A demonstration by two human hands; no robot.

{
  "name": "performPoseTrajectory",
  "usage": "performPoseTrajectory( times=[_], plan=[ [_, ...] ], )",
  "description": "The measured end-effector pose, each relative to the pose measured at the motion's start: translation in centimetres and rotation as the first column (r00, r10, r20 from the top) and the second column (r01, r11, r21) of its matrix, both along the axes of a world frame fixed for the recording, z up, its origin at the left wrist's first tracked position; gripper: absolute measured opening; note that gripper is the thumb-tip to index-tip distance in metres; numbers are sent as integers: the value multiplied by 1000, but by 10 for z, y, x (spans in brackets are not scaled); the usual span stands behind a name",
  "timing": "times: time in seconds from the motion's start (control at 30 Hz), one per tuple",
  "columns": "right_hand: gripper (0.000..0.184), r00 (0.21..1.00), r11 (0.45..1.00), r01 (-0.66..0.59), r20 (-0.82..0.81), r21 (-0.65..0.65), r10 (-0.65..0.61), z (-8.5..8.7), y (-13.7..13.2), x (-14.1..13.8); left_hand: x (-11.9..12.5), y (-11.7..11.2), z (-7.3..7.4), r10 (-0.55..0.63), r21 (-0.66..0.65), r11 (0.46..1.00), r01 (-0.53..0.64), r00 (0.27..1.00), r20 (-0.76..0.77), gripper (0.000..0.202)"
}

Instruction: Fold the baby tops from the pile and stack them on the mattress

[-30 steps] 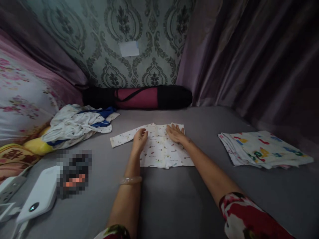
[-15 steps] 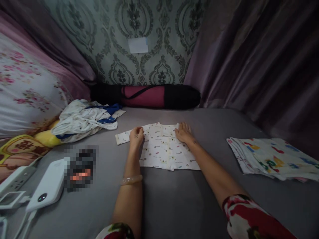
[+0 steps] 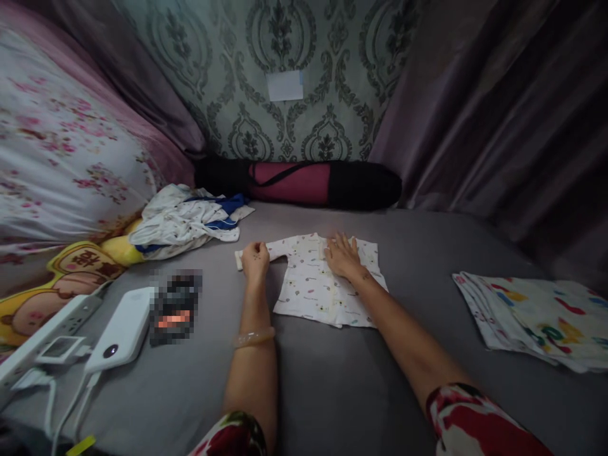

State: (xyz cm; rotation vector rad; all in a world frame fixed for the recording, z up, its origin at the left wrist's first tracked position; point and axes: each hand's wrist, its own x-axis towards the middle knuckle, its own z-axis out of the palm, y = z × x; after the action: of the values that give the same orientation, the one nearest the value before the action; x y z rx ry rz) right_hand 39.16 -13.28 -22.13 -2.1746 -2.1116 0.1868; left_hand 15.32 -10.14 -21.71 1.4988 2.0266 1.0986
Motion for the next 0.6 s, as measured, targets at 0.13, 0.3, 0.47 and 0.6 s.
performPoseTrajectory(
  times=[0.13,0.3,0.47,0.6],
  plan=[
    [63,997,997,-76,-21,31,76,-7,3,-18,-18,-7,7,186,-41,980,-195,969,-164,31],
    [66,996,997,-76,-44,3,76,-16,3,-22,-31,-13,9,322,-139,921,-363,913,-250,37],
    [64,996,997,-52,-73,-66,47,0,10,-23,-29,-11,9,323,-231,891,-390,903,-282,37],
    [56,992,995,-89,-83,50,93,8,20,-41,-27,-5,4,282,-244,901,-358,912,-300,36]
  ],
)
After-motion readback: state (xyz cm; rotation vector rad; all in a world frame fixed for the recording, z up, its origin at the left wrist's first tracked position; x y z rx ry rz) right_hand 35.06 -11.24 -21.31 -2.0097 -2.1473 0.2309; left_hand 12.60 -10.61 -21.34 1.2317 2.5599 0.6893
